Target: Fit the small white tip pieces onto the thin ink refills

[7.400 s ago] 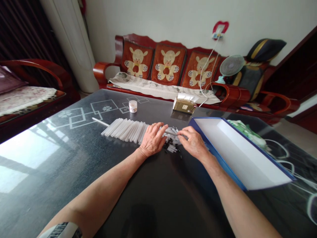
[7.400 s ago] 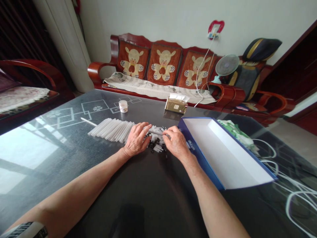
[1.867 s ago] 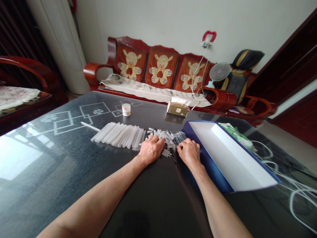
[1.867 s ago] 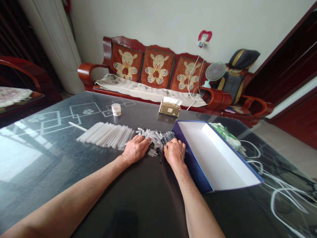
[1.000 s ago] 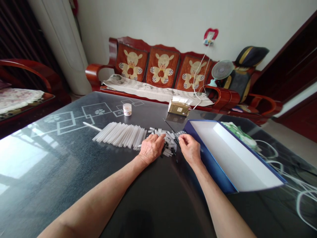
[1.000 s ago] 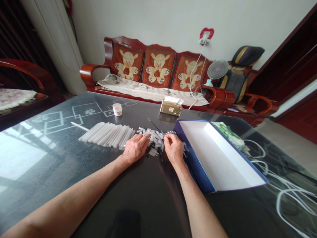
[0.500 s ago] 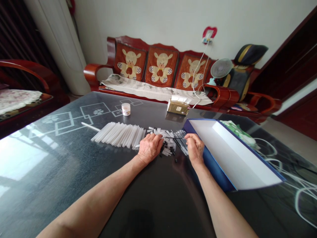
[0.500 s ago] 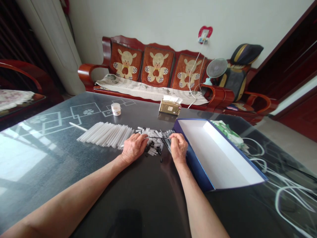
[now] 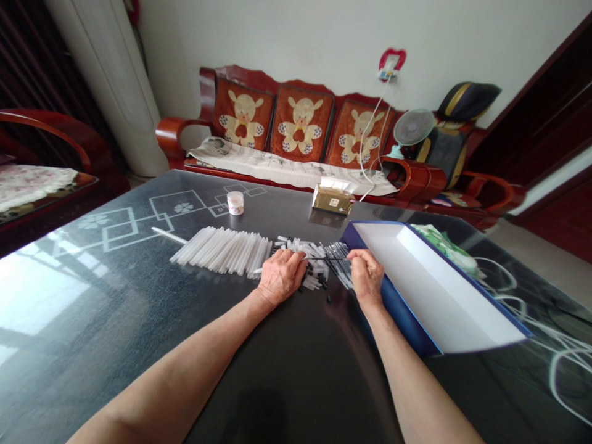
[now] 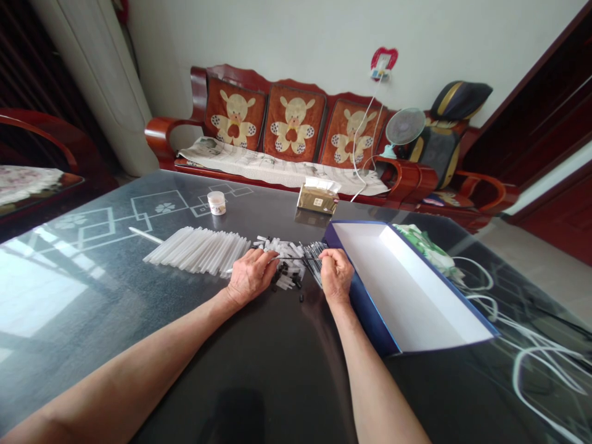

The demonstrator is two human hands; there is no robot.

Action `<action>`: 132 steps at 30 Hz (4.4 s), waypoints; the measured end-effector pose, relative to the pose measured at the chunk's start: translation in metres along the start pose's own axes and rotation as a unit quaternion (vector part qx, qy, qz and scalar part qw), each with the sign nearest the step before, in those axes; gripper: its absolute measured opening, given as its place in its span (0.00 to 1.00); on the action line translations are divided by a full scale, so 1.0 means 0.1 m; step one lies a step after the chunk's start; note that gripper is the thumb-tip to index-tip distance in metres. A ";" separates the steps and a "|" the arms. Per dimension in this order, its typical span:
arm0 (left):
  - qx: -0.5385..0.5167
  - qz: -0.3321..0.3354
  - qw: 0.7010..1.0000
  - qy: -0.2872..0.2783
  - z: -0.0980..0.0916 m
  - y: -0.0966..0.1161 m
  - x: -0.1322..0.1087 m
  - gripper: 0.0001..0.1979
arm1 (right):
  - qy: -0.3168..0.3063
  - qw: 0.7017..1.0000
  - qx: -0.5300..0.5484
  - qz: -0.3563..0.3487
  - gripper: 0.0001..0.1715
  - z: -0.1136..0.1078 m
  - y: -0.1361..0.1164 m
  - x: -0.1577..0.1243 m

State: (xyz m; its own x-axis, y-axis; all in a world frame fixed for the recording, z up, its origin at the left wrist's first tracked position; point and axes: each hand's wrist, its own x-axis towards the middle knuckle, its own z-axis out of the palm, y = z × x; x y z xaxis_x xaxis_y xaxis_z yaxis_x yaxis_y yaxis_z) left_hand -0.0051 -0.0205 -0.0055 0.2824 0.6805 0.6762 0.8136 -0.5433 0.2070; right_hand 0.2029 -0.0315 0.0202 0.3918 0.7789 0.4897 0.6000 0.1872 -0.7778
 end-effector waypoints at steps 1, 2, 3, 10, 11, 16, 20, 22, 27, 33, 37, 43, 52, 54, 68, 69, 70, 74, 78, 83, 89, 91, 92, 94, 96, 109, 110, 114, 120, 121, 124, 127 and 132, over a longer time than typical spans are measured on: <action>-0.002 -0.001 1.000 -0.001 0.00 0.00 0.00 0.16 | 0.000 1.000 -0.001 -0.002 0.12 0.00 0.00 0.00; -0.004 -0.001 1.000 -0.002 0.00 0.00 0.00 0.16 | 0.000 1.000 -0.001 -0.003 0.12 0.00 0.01 0.00; -0.006 0.000 1.000 -0.003 0.00 0.00 -0.01 0.16 | 0.000 1.000 -0.001 -0.003 0.12 0.00 0.01 0.01; -0.015 0.000 1.000 0.001 -0.01 0.02 -0.01 0.16 | 0.003 1.000 -0.004 -0.001 0.12 0.00 0.03 0.01; -0.015 -0.001 1.000 -0.002 -0.01 0.02 -0.01 0.16 | 0.003 1.000 -0.004 -0.001 0.11 0.00 0.03 0.01; -0.010 0.006 0.999 -0.035 -0.03 0.03 -0.01 0.16 | -0.001 1.000 -0.001 -0.008 0.12 -0.02 0.01 0.00; -0.005 0.045 0.997 -0.058 -0.07 0.06 0.01 0.16 | -0.018 1.000 0.018 -0.008 0.12 0.01 -0.01 -0.01; -0.001 0.061 0.996 -0.063 -0.09 0.08 0.02 0.17 | -0.038 0.996 0.073 0.019 0.10 0.06 -0.03 -0.03; 0.016 0.070 0.995 -0.067 -0.09 0.10 0.03 0.19 | -0.078 0.928 0.330 0.157 0.15 0.26 -0.17 -0.12; 0.010 0.065 0.995 -0.079 -0.05 0.08 0.00 0.20 | -0.130 0.892 0.380 0.208 0.19 0.37 -0.28 -0.26; 0.015 0.061 0.996 -0.065 -0.03 0.08 -0.01 0.20 | -0.152 0.937 0.285 0.131 0.14 0.37 -0.27 -0.31; 0.023 0.035 0.997 -0.060 -0.04 0.05 0.00 0.20 | -0.209 0.969 0.126 -0.046 0.13 0.27 -0.31 -0.25; 0.015 0.000 0.999 -0.043 -0.04 0.02 0.00 0.19 | -0.319 0.924 -0.133 -0.164 0.03 0.15 -0.27 -0.20; 0.011 0.002 0.999 -0.044 -0.04 0.02 0.01 0.19 | -0.341 0.905 -0.171 -0.187 0.04 0.13 -0.32 -0.23; -0.016 0.031 0.999 0.009 0.03 0.01 0.00 0.17 | -0.300 0.945 -0.039 -0.123 0.03 0.14 -0.37 -0.21; -0.021 0.036 0.999 0.009 0.02 0.01 0.00 0.16 | -0.289 0.954 0.024 -0.073 0.05 0.16 -0.34 -0.19; -0.026 0.042 0.999 0.008 0.02 0.01 0.00 0.15 | -0.282 0.955 0.089 -0.019 0.07 0.17 -0.30 -0.17; -0.038 0.057 0.998 0.001 0.00 0.03 0.01 0.14 | -0.237 0.904 0.318 0.157 0.17 0.27 -0.20 -0.17; -0.058 0.067 0.996 -0.008 -0.01 0.04 0.01 0.14 | -0.200 0.851 0.413 0.255 0.23 0.33 -0.22 -0.19; -0.071 0.077 0.994 -0.014 -0.01 0.05 0.01 0.14 | -0.177 0.844 0.423 0.279 0.22 0.34 -0.24 -0.21; -0.071 0.073 0.995 -0.017 0.00 0.04 0.01 0.13 | -0.208 0.857 0.403 0.244 0.21 0.35 -0.23 -0.23; -0.079 0.070 0.994 -0.019 0.00 0.04 0.00 0.14 | -0.217 0.866 0.389 0.228 0.21 0.35 -0.22 -0.24; -0.084 0.070 0.994 -0.020 0.01 0.04 0.00 0.14 | -0.219 0.873 0.378 0.218 0.21 0.35 -0.22 -0.24; -0.096 0.068 0.993 -0.021 0.02 0.03 0.00 0.14 | -0.221 0.888 0.353 0.198 0.21 0.35 -0.22 -0.24; -0.105 0.066 0.992 -0.020 0.02 0.03 -0.01 0.14 | -0.224 0.899 0.332 0.179 0.21 0.34 -0.21 -0.24; -0.086 0.011 0.995 0.051 0.03 -0.02 0.02 0.12 | -0.306 0.945 0.000 -0.114 0.09 0.18 -0.21 -0.17; -0.087 0.008 0.995 0.054 0.03 -0.02 0.02 0.12 | -0.310 0.938 -0.031 -0.150 0.10 0.18 -0.24 -0.20; -0.088 -0.002 0.995 0.055 0.03 -0.02 0.02 0.12 | -0.289 0.926 -0.107 -0.217 0.10 0.20 -0.36 -0.29; -0.089 -0.018 0.995 0.047 0.03 -0.01 0.02 0.13 | -0.351 0.871 -0.222 -0.263 0.06 0.18 -0.51 -0.38; -0.089 -0.018 0.995 0.046 0.03 -0.02 0.02 0.13 | -0.355 0.865 -0.235 -0.265 0.07 0.18 -0.51 -0.39; -0.090 -0.015 0.995 0.044 0.03 -0.02 0.01 0.13 | -0.363 0.858 -0.246 -0.270 0.07 0.19 -0.50 -0.41; -0.091 -0.015 0.995 0.046 0.03 -0.02 0.01 0.13 | -0.360 0.862 -0.236 -0.269 0.04 0.20 -0.48 -0.40; -0.101 -0.030 0.992 0.065 0.03 -0.04 0.03 0.13 | -0.377 0.873 -0.169 -0.258 0.06 0.19 -0.55 -0.43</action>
State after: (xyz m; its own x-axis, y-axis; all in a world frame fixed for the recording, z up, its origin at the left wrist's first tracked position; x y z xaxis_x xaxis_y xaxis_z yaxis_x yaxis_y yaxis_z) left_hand -0.0062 -0.0142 -0.0063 0.1589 0.6526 0.7409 0.7052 -0.6002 0.3774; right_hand 0.1399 -0.0639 0.0343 -0.4856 0.8395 0.2438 0.7824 0.5418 -0.3070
